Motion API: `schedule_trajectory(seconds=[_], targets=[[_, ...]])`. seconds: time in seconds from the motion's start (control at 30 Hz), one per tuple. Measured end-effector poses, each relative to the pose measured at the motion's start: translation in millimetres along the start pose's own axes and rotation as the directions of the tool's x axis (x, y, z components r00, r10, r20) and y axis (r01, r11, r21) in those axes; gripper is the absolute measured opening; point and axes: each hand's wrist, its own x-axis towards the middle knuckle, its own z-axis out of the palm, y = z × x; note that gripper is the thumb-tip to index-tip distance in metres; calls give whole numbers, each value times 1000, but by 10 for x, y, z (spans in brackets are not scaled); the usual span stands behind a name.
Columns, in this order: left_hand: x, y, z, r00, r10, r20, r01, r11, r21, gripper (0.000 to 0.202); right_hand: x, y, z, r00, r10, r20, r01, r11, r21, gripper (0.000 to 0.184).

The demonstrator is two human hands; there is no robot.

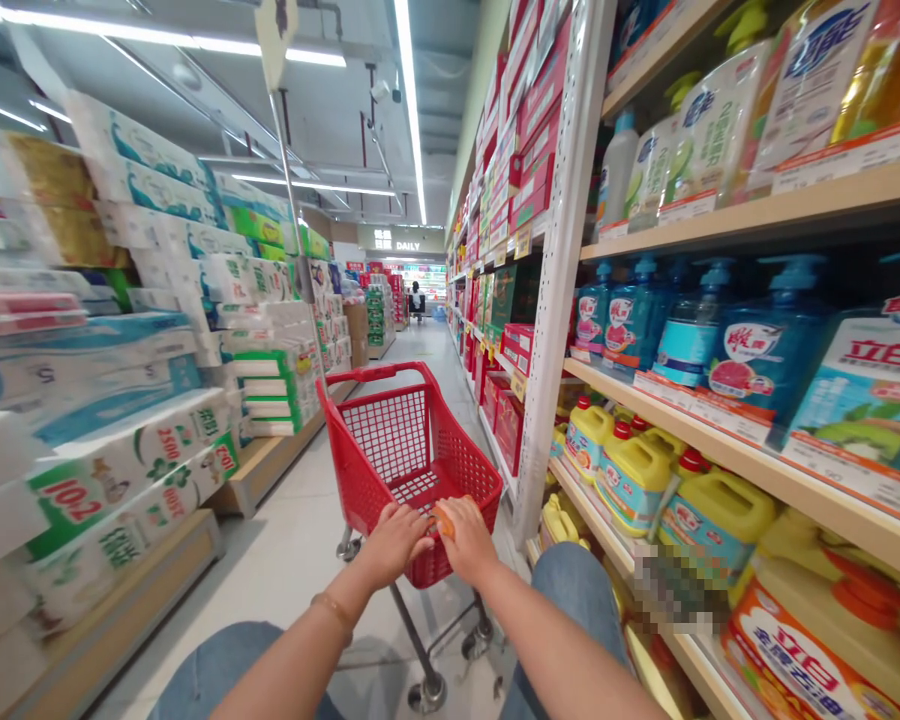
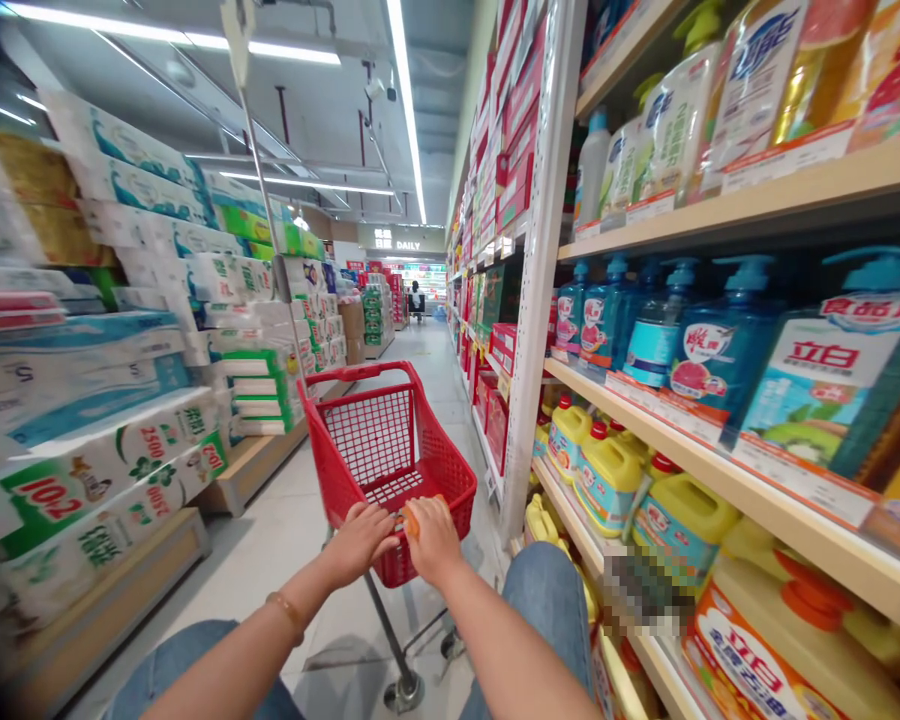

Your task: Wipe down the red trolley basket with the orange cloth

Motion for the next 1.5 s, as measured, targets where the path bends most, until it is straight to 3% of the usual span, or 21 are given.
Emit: schedule_trajectory(seconds=[0.13,0.27,0.4,0.53,0.63,0.77,0.87,0.97,1.07,1.13,1.27,1.37,1.5], targets=[[-6,-162,-71,997,-8,-71,11,999,38,30,88,199,-133,996,82,-47,-83,996,-31,32],[72,-35,36,991,-94,-91,97,995,27,30,144,60,22,968,218,-123,-225,973,-52,30],[87,-34,96,995,-71,-65,72,997,24,36,7,-121,63,988,125,-90,-126,992,-10,34],[63,-359,39,994,-63,-94,67,997,35,42,-63,50,-154,1000,-16,-14,16,1000,13,34],[127,-464,27,987,-150,-65,152,988,31,35,3,128,-185,996,61,-57,-63,998,-26,32],[248,-274,74,976,-211,-44,213,976,45,35,38,-72,18,960,212,-185,-231,969,-87,34],[244,-214,53,978,-201,-60,204,978,49,37,-32,-171,64,976,140,-166,-161,980,-116,41],[153,-382,-49,970,-225,-94,232,970,71,38,-91,-46,-75,991,87,-104,-98,989,-109,41],[79,-574,-142,958,-257,-129,271,957,106,32,-68,124,-190,991,101,-90,-111,987,-113,38],[85,-584,-150,944,-295,-144,314,940,133,29,-5,135,-146,978,159,-134,-176,975,-132,36],[180,-399,-98,918,-367,-150,389,908,159,28,155,-77,156,937,267,-226,-303,942,-142,41],[187,-379,-140,935,-342,-97,353,925,143,31,223,-166,278,956,220,-195,-246,962,-120,46],[53,-633,-339,925,-354,-137,374,913,163,34,237,17,118,981,139,-138,-156,980,-122,44]])
